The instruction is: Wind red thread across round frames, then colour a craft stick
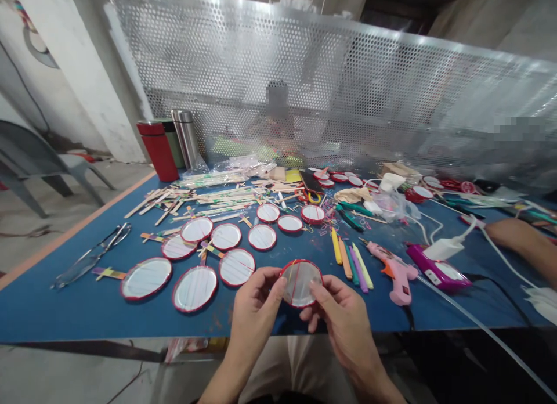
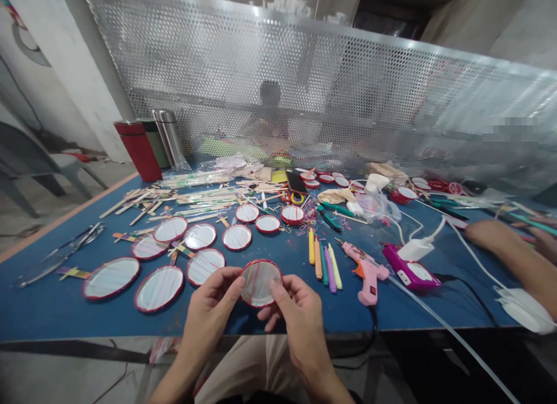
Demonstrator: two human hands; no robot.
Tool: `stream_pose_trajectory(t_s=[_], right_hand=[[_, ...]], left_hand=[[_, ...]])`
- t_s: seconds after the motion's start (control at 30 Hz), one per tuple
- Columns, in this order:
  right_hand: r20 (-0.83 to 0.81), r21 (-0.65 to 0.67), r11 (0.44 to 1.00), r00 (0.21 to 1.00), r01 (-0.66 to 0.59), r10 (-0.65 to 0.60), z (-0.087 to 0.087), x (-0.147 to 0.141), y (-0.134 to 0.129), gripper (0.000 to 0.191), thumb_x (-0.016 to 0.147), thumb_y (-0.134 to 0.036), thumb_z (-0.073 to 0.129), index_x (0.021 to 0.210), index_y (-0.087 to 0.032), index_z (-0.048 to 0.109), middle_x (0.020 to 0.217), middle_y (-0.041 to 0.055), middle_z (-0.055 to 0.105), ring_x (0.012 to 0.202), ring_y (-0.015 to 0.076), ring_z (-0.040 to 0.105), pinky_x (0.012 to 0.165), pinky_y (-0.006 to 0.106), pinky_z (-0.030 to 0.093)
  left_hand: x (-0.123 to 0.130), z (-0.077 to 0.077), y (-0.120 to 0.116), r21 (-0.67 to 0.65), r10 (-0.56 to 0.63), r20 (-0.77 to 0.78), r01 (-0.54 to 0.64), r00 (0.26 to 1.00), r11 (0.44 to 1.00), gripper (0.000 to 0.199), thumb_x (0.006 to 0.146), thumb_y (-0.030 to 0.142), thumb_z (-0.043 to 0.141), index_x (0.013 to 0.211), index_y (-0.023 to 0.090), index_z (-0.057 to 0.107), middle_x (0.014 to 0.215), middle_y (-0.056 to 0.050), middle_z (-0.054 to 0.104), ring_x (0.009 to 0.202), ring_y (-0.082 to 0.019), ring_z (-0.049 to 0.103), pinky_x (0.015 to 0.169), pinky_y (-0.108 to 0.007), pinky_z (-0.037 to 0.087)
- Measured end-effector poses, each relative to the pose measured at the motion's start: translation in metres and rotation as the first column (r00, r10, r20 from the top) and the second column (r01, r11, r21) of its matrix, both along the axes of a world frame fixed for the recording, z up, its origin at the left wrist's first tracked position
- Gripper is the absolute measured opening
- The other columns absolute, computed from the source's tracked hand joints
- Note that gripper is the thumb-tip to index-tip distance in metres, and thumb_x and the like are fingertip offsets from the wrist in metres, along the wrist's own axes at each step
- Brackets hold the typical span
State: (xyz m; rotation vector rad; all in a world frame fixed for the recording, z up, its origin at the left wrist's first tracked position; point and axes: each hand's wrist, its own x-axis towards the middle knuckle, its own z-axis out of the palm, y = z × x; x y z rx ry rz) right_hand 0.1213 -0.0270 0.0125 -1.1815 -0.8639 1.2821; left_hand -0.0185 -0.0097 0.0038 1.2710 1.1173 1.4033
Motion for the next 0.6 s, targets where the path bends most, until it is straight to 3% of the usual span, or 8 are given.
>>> stream_pose_trajectory(t_s=[0.13,0.23,0.33,0.47,0.6], right_hand=[[0.132,0.06,0.998,0.991,-0.015,0.007,0.0,0.003,-0.001,0.035,0.078,-0.047,0.067,0.087,-0.014,0.064,0.061,0.001,0.065,0.045,0.0119,0.059,0.036,0.019,0.046],[0.374,0.241,0.969,0.917,0.048,-0.138,0.001,0.01,-0.001,0.033,0.084,-0.044,0.061,0.101,-0.016,0.065,0.077,0.0032,0.069,0.053,0.0111,0.06,0.043,0.019,0.049],[0.477,0.391,0.919,0.845,0.039,-0.239,0.004,0.015,-0.001,0.029,0.087,-0.039,0.056,0.108,-0.02,0.064,0.089,0.0043,0.07,0.073,0.0144,0.066,0.058,0.02,0.054],[0.512,0.391,0.915,0.85,-0.098,-0.128,0.009,0.017,0.0,0.023,0.091,-0.035,0.052,0.1,-0.021,0.067,0.085,0.0024,0.07,0.062,0.0123,0.063,0.05,0.019,0.05],[0.501,0.396,0.913,0.856,-0.094,-0.129,0.008,0.011,0.003,0.022,0.092,-0.035,0.049,0.091,-0.02,0.066,0.084,0.0019,0.069,0.072,0.0138,0.064,0.062,0.02,0.051]], left_hand=[[0.003,-0.002,0.001,0.0,0.031,-0.037,-0.031,0.999,1.0,0.02,0.082,0.035,0.059,0.081,0.016,0.064,0.065,0.001,0.064,0.056,-0.011,0.057,0.053,-0.019,0.047],[0.005,-0.001,0.0,-0.01,-0.002,-0.068,0.001,0.998,1.0,0.02,0.084,0.035,0.056,0.08,0.017,0.062,0.059,0.003,0.058,0.052,-0.01,0.053,0.05,-0.019,0.045],[0.006,0.002,-0.001,-0.024,-0.011,-0.142,0.008,0.99,1.0,0.02,0.085,0.035,0.053,0.08,0.017,0.059,0.058,0.003,0.055,0.051,-0.01,0.051,0.048,-0.019,0.042],[0.005,0.002,-0.002,0.002,-0.016,-0.243,0.017,0.97,1.0,0.021,0.088,0.035,0.049,0.081,0.017,0.059,0.06,0.004,0.054,0.052,-0.01,0.049,0.049,-0.019,0.039],[0.004,-0.001,0.0,0.049,0.002,-0.319,0.015,0.948,0.999,0.021,0.089,0.033,0.048,0.08,0.018,0.06,0.062,0.003,0.057,0.055,-0.01,0.05,0.051,-0.019,0.039]])
